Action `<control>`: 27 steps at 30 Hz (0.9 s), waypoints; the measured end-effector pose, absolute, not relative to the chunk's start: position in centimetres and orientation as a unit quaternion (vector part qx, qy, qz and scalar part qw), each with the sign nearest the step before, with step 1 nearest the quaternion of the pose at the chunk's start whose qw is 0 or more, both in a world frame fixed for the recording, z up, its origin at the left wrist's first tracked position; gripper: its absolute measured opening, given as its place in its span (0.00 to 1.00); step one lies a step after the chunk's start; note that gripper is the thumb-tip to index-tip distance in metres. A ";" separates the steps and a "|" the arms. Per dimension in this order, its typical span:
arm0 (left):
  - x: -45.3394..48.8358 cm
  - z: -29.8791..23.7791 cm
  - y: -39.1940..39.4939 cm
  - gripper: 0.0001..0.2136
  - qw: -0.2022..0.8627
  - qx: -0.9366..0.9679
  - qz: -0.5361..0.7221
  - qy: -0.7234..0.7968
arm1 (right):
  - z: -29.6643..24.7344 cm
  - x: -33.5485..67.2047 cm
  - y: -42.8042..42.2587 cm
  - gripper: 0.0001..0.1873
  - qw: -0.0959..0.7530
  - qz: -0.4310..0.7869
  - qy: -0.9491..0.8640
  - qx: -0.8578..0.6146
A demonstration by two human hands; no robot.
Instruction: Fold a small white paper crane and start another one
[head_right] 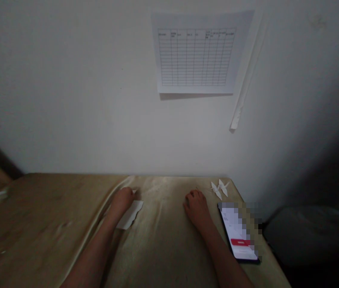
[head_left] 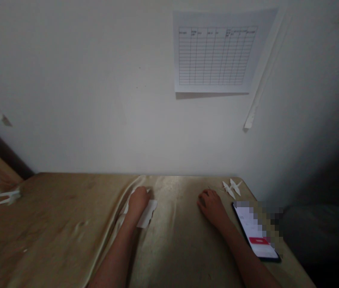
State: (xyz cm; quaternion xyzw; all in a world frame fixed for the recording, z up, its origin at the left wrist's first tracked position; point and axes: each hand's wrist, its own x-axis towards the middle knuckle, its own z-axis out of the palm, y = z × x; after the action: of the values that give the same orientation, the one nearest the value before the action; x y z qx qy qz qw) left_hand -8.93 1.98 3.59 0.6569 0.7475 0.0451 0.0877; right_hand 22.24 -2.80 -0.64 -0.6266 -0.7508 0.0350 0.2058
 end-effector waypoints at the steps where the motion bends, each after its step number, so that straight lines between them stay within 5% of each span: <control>1: -8.8 3.6 2.0 0.14 0.088 0.654 0.050 0.750 | -0.6 22.2 -2.8 0.11 0.206 0.035 -0.751 -0.627; 17: -6.5 2.5 2.1 0.09 0.154 0.726 0.089 0.665 | -0.7 22.3 -2.8 0.11 0.207 0.054 -0.750 -0.626; 23: -10.8 3.3 1.6 0.36 0.274 0.792 0.019 0.545 | -0.6 22.4 -2.9 0.12 0.216 0.061 -0.750 -0.623; 27: -11.8 3.7 1.7 0.31 0.298 0.787 0.039 0.538 | -0.6 22.3 -2.9 0.11 0.216 0.056 -0.748 -0.625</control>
State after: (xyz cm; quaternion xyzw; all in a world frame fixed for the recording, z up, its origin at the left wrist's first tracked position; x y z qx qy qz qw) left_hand -11.80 1.71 3.65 0.7871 0.5385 0.0391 0.2982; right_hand 22.33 -2.94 -0.55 -0.6249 -0.7480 0.0564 0.2164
